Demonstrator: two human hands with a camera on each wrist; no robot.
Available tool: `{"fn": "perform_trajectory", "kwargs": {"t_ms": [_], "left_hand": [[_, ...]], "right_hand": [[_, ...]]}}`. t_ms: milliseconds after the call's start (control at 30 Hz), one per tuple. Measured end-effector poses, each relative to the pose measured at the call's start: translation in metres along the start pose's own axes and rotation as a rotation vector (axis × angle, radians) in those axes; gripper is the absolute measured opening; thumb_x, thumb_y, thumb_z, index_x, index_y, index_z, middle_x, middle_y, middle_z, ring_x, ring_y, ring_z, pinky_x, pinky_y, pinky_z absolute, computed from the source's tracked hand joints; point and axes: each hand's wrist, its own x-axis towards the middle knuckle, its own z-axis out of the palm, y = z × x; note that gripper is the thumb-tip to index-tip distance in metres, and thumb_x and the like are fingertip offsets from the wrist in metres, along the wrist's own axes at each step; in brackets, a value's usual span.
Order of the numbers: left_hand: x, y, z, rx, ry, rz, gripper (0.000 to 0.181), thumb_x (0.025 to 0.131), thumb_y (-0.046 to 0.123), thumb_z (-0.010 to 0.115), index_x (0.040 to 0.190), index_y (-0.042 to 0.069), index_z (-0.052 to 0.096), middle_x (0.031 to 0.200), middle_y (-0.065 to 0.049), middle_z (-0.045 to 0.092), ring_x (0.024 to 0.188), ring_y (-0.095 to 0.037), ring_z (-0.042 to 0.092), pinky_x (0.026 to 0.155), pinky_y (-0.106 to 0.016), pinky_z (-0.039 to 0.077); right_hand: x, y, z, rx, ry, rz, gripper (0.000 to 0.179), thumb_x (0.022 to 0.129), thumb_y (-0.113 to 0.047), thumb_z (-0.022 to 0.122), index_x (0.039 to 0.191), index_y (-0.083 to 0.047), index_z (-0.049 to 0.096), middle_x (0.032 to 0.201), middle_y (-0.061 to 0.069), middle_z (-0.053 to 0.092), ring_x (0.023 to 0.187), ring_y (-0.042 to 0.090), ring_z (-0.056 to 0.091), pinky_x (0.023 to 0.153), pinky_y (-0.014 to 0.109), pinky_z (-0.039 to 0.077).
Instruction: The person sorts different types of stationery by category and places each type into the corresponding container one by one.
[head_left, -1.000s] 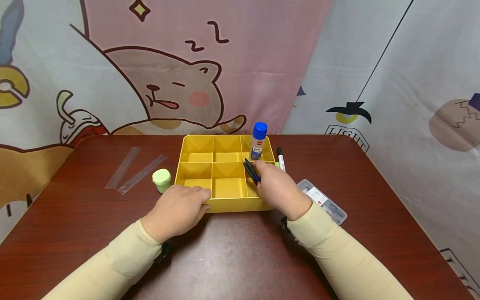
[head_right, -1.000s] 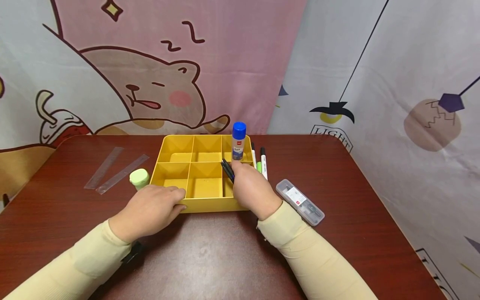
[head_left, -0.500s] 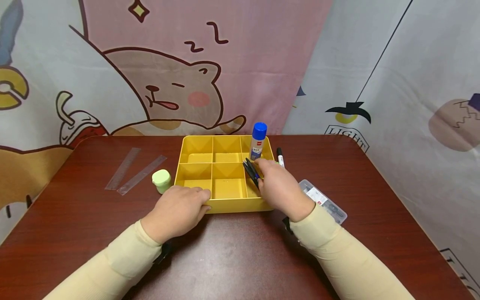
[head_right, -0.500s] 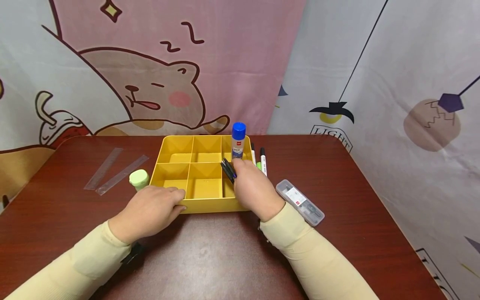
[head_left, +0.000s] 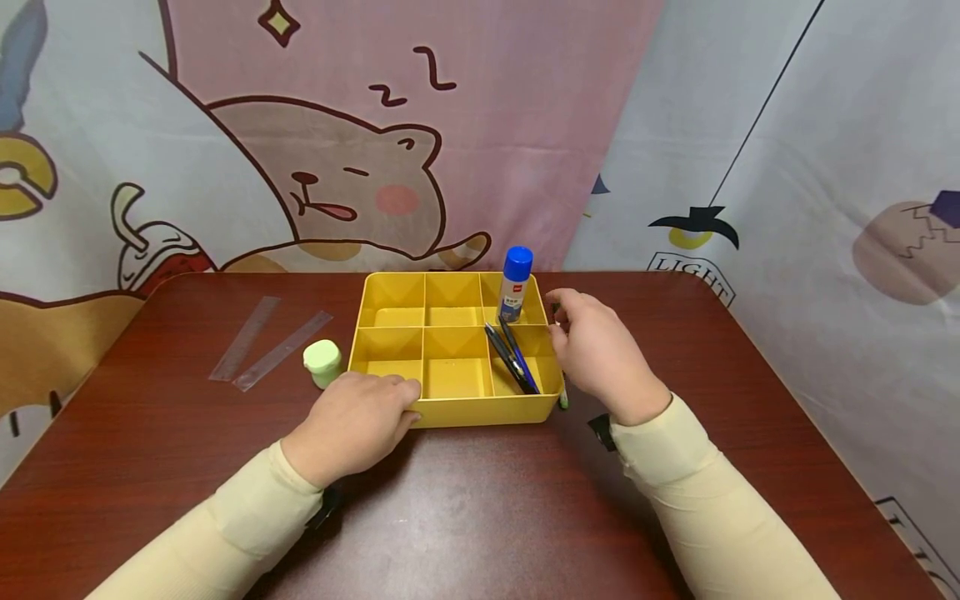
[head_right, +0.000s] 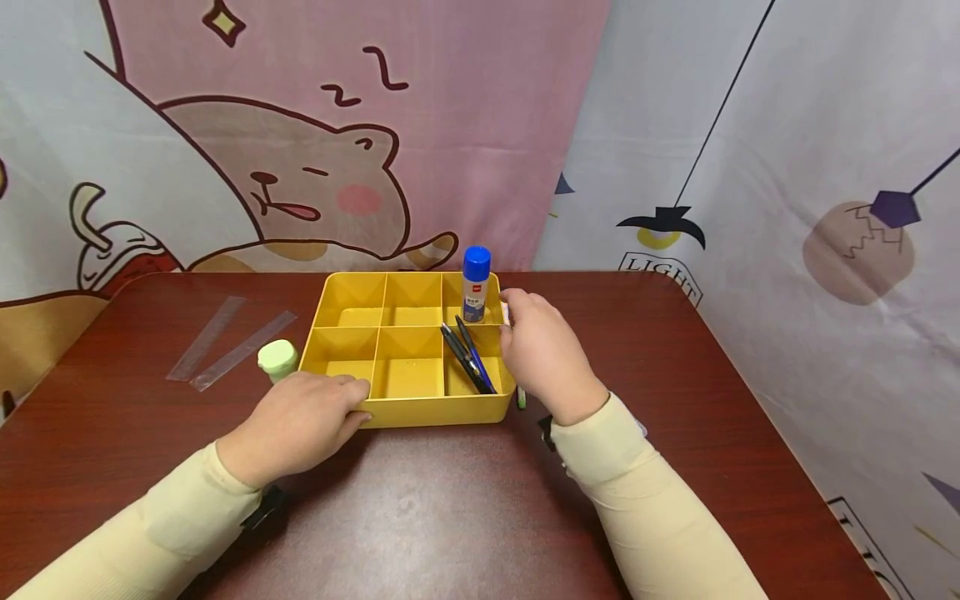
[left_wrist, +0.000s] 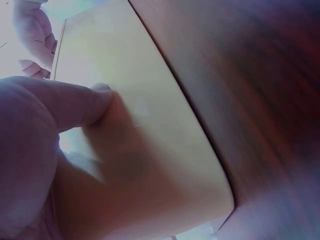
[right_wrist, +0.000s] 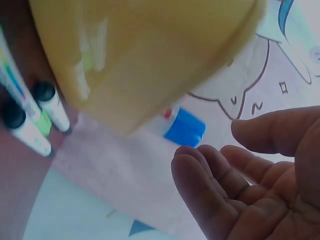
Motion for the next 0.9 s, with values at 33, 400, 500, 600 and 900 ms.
{"fn": "perform_trajectory", "kwargs": {"t_ms": [33, 400, 500, 600, 900], "left_hand": [[0.0, 0.0, 0.0, 0.0, 0.001, 0.0, 0.037, 0.081, 0.026, 0.088, 0.076, 0.017, 0.052, 0.064, 0.005, 0.054, 0.053, -0.019, 0.056, 0.05, -0.034, 0.04], [0.0, -0.001, 0.001, 0.0, 0.004, 0.004, 0.037, 0.08, 0.026, 0.088, 0.076, 0.017, 0.052, 0.064, 0.005, 0.054, 0.054, -0.018, 0.056, 0.05, -0.034, 0.039], [0.0, -0.001, 0.001, 0.0, 0.004, 0.003, 0.037, 0.08, 0.026, 0.088, 0.075, 0.017, 0.052, 0.064, 0.005, 0.054, 0.054, -0.018, 0.056, 0.05, -0.034, 0.039], [0.0, -0.001, 0.001, -0.001, 0.002, 0.003, 0.037, 0.08, 0.026, 0.088, 0.075, 0.018, 0.052, 0.064, 0.005, 0.053, 0.054, -0.018, 0.056, 0.05, -0.034, 0.04], [0.0, 0.0, 0.001, -0.003, -0.006, 0.003, 0.037, 0.081, 0.026, 0.088, 0.076, 0.017, 0.052, 0.064, 0.005, 0.052, 0.053, -0.018, 0.056, 0.05, -0.033, 0.039]], "right_hand": [[0.001, 0.002, -0.003, -0.007, 0.006, 0.0, 0.04, 0.103, -0.011, 0.06, 0.142, -0.001, 0.057, 0.118, 0.017, 0.067, 0.103, 0.032, 0.064, 0.093, 0.05, 0.057], [0.015, 0.018, -0.027, -0.067, -0.064, 0.067, 0.046, 0.105, -0.016, 0.056, 0.148, -0.001, 0.052, 0.143, 0.023, 0.061, 0.118, 0.037, 0.064, 0.105, 0.058, 0.052], [0.02, 0.023, -0.029, -0.09, -0.079, 0.061, 0.046, 0.104, -0.017, 0.055, 0.147, 0.0, 0.053, 0.144, 0.023, 0.061, 0.125, 0.04, 0.063, 0.109, 0.06, 0.049], [0.027, 0.027, -0.029, -0.112, -0.101, 0.059, 0.047, 0.104, -0.019, 0.054, 0.147, 0.0, 0.052, 0.145, 0.024, 0.06, 0.131, 0.041, 0.061, 0.111, 0.06, 0.046], [0.048, 0.038, -0.023, -0.147, -0.193, 0.095, 0.053, 0.106, -0.024, 0.054, 0.151, 0.001, 0.047, 0.149, 0.025, 0.057, 0.136, 0.044, 0.057, 0.115, 0.06, 0.043]]}}
